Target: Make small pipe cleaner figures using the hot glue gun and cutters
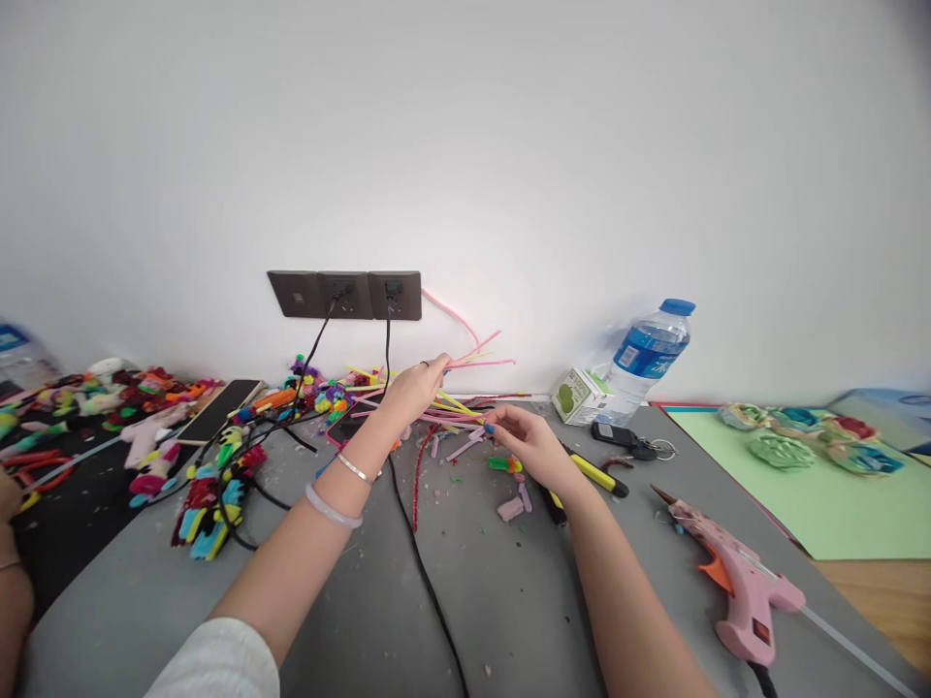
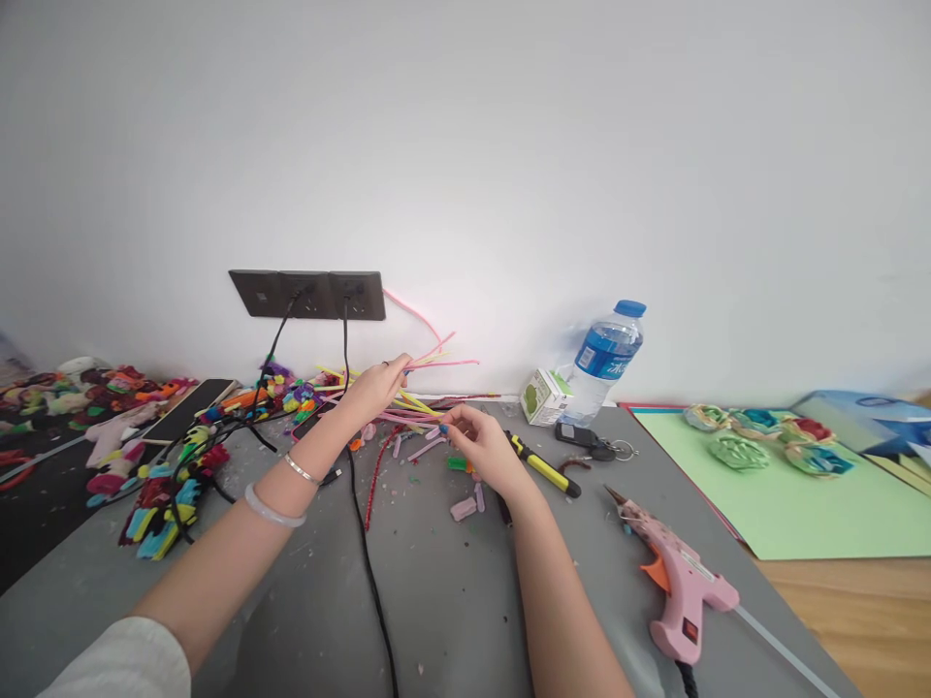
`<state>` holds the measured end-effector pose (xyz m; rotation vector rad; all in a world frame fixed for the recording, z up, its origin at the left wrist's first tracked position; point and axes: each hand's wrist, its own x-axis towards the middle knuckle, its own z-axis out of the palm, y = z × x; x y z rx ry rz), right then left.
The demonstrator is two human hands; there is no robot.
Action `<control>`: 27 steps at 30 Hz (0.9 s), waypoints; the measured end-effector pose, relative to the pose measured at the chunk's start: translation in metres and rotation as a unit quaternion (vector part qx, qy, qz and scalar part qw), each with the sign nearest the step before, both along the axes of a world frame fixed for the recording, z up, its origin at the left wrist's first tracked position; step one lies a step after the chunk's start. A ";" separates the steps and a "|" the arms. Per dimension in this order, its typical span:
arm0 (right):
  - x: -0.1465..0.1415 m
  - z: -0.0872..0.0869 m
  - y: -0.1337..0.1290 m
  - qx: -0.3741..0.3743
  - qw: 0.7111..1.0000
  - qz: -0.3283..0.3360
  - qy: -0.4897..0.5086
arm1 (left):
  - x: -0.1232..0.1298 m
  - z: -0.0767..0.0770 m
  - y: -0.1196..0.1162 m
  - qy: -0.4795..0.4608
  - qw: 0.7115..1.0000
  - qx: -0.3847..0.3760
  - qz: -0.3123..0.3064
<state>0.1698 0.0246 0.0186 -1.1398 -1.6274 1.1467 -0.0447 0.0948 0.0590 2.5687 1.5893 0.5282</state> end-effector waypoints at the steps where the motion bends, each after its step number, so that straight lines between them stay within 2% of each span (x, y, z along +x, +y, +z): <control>1: 0.000 -0.001 0.000 0.001 1.000 0.001 -0.002 | 0.002 0.001 0.000 -0.002 1.000 -0.001 -0.002; 6: 0.000 -0.003 0.002 0.016 1.000 0.005 -0.007 | 0.014 0.008 0.000 -0.074 0.995 0.001 -0.062; 10: 0.000 -0.003 0.003 0.018 1.000 -0.009 0.022 | 0.022 0.012 0.000 -0.155 0.981 0.030 -0.118; 14: 0.001 -0.003 0.005 0.030 0.997 -0.025 0.061 | 0.035 0.020 -0.015 -0.345 0.921 0.055 -0.170; 17: 0.002 -0.003 0.006 0.044 0.997 -0.042 0.050 | 0.050 0.040 -0.038 -0.510 0.837 0.081 -0.180; 20: 0.002 -0.003 0.005 0.063 0.996 -0.053 0.033 | 0.058 0.075 -0.064 -0.676 0.713 0.018 -0.184; 23: 0.003 -0.002 0.003 0.075 0.995 -0.065 0.026 | 0.046 0.109 -0.084 -0.799 0.584 -0.041 -0.140; 25: 0.003 -0.002 0.003 0.068 0.995 -0.070 0.034 | 0.029 0.118 -0.092 -0.843 0.519 -0.081 -0.114; 27: 0.003 -0.003 0.003 0.058 0.995 -0.070 0.050 | 0.006 0.114 -0.099 -0.867 0.471 -0.120 -0.106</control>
